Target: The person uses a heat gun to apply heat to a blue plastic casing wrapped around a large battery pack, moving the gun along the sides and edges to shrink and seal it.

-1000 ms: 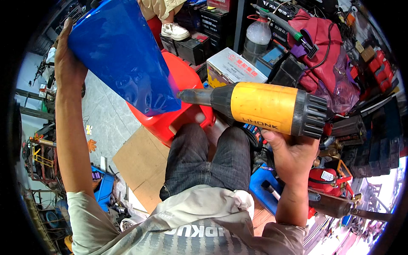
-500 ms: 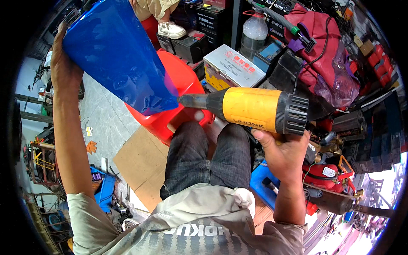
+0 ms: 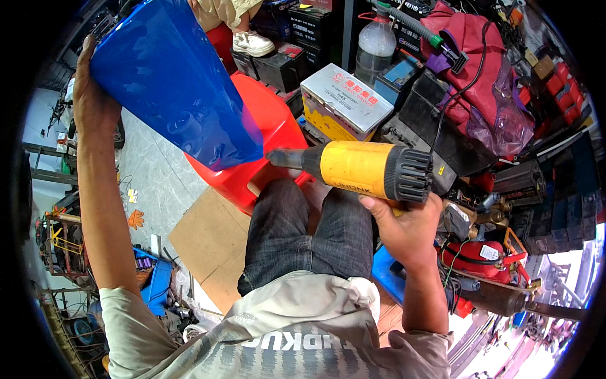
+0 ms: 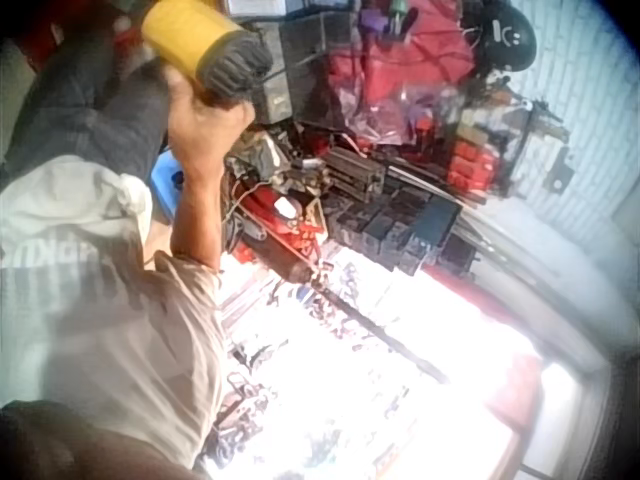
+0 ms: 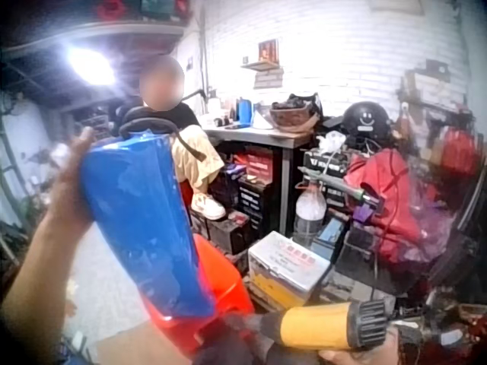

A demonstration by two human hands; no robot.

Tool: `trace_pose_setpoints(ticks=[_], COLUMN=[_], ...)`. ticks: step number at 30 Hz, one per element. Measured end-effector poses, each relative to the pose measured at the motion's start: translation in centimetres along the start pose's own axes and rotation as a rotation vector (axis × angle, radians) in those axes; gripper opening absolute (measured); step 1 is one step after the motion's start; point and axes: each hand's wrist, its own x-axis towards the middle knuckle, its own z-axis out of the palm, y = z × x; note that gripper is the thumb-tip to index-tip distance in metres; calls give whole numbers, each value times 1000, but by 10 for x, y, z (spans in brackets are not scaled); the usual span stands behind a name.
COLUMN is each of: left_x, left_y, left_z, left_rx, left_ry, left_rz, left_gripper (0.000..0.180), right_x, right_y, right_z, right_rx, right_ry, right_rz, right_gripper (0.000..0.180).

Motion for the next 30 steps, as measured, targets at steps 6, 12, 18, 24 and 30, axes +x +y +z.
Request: trace_pose_setpoints(ticks=[6, 12, 18, 24, 30], left_x=[0, -2, -5, -10, -17], left_y=[0, 2, 3, 8, 18], left_z=[0, 6, 8, 25, 46], left_rx=[-20, -7, 8, 50, 51], left_ry=[-9, 26, 54, 116, 102], left_rz=[9, -9, -14, -18, -100], left_gripper=[56, 56, 57, 58, 61], right_x=[-3, -2, 2, 3, 3], right_y=[9, 11, 8, 6, -2], right_z=[11, 15, 17, 11, 4], right_rx=[-8, -110, -70, 324, 381], right_ry=[-25, -57, -44, 95, 128], right_rz=[-3, -32, -4, 75, 59], right_gripper=[25, 23, 23, 37, 43])
